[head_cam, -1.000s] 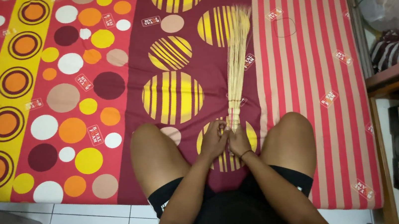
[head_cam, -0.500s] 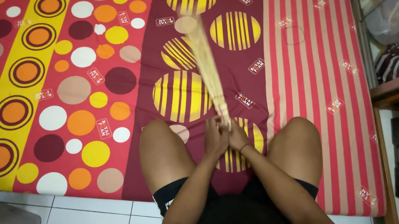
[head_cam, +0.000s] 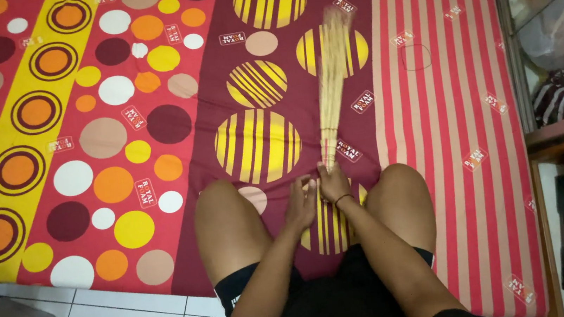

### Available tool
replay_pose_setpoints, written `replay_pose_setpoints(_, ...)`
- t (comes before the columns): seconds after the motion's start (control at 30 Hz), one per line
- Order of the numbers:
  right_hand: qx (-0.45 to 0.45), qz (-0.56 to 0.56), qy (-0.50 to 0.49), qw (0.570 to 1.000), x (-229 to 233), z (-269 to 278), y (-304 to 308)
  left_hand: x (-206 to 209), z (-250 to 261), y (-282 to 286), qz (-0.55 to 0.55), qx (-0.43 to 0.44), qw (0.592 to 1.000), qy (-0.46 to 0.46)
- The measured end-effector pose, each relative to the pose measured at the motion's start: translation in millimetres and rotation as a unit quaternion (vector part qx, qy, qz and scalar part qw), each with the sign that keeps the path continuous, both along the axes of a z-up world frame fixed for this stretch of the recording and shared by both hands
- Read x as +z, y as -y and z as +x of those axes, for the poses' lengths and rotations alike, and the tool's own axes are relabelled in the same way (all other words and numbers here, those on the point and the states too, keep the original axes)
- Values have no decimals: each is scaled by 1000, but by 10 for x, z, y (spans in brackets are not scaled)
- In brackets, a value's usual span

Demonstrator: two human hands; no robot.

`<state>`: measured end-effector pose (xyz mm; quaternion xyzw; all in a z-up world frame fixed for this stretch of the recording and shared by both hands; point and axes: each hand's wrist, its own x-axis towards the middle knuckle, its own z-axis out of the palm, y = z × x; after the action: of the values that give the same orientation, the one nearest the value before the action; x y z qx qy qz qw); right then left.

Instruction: The person sits on a bed and uses a small broom to sweep the mattress surface. They move the broom back and forth across the patterned bedsheet, covering different areas of the bed.

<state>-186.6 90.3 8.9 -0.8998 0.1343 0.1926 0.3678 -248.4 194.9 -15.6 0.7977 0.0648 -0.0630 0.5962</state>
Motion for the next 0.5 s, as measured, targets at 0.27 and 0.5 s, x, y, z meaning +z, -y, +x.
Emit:
replay_pose_setpoints(0.27, 232, -19, 24, 972, 253, 67, -184, 130, -38, 67, -90, 71, 993, 11)
replay_pose_setpoints(0.5, 148, 24, 15, 989, 78, 198, -163, 127, -45, 12, -89, 58, 994, 1)
